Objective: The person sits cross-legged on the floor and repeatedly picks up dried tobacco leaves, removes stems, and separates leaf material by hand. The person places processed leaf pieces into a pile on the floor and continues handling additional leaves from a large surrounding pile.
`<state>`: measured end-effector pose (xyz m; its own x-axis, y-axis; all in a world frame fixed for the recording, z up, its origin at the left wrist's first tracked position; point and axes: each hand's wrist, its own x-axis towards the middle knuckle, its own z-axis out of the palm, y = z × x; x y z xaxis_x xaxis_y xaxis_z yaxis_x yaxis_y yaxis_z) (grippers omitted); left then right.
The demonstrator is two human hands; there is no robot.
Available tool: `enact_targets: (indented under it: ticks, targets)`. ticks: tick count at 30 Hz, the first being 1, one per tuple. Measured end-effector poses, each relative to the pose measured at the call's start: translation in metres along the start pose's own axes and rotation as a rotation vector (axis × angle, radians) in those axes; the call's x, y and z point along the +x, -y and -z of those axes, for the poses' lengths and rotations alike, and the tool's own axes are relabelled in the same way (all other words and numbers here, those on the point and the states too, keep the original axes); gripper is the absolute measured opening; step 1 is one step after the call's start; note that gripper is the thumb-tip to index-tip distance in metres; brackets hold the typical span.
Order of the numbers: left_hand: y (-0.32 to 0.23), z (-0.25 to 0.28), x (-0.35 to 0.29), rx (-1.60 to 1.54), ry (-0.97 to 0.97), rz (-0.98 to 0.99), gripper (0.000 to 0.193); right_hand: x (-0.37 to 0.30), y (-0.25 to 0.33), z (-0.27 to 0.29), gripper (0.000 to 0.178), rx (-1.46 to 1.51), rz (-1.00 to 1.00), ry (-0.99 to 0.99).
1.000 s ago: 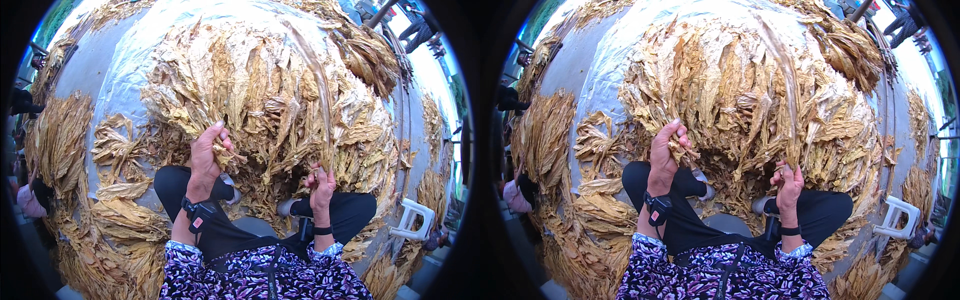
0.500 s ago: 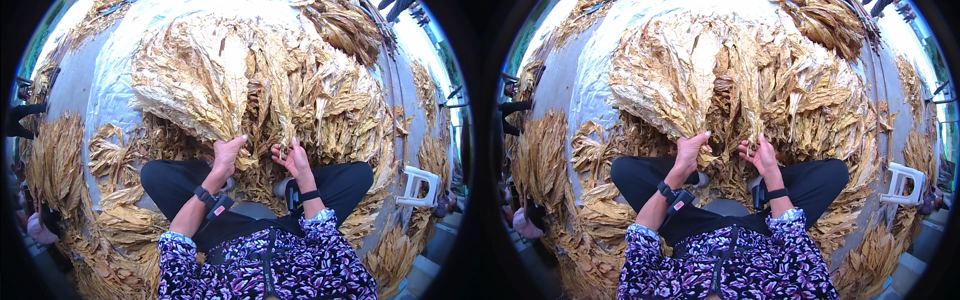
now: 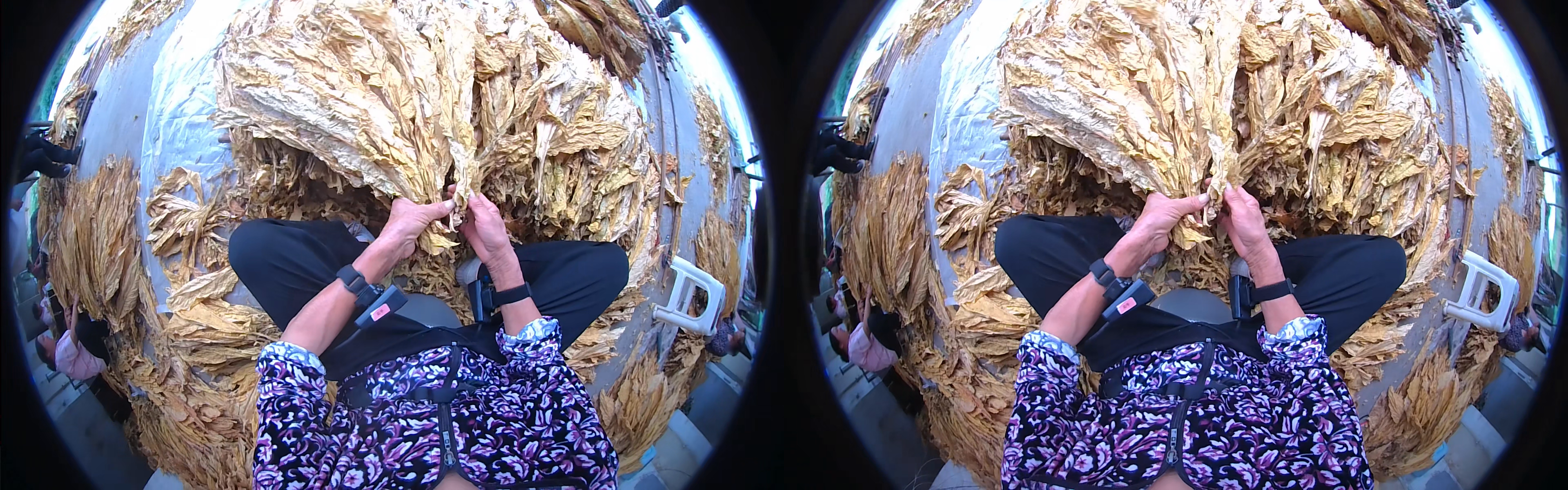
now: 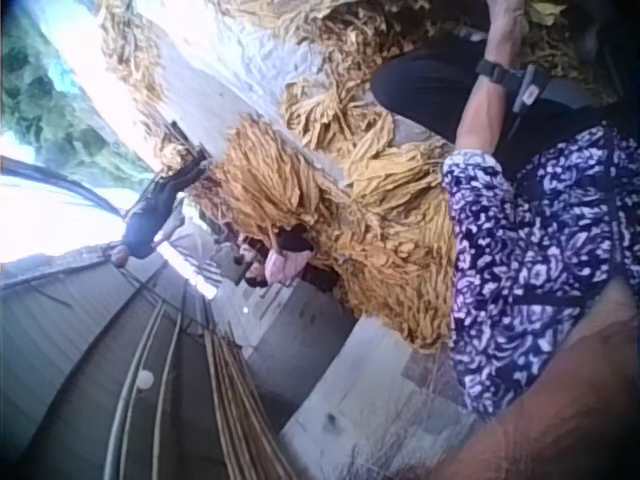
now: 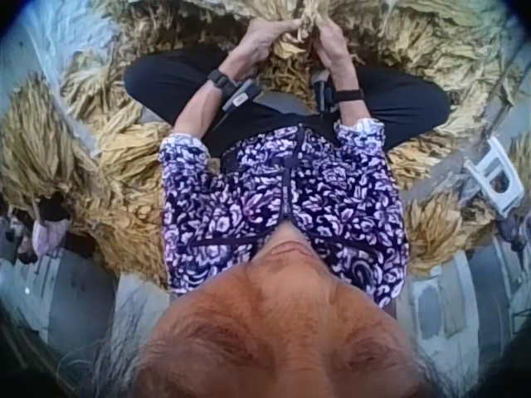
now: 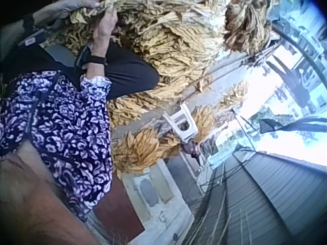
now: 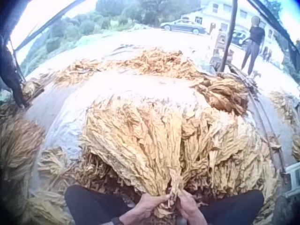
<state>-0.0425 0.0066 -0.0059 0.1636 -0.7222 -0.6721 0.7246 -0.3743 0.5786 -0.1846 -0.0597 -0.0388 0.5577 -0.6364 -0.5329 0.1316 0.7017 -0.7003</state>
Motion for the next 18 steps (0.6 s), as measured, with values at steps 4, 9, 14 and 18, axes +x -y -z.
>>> enact_targets:
  ticks: [4,9,14,18]
  targets:
    - [-0.004,-0.005,-0.003,-0.033,-0.022,0.027,0.023,0.007,-0.012,0.003,0.030,-0.084,0.025,-0.011]
    - [0.000,-0.004,0.001,-0.006,-0.093,0.041,0.023,0.006,0.015,-0.015,0.048,-0.169,0.066,-0.203]
    - [0.001,-0.004,0.003,-0.011,-0.114,0.018,0.022,0.039,0.016,-0.020,0.048,-0.907,0.515,-0.344]
    - [0.008,0.001,0.011,0.037,-0.143,0.014,0.019,0.047,0.012,-0.023,0.022,-1.202,0.830,-0.392]
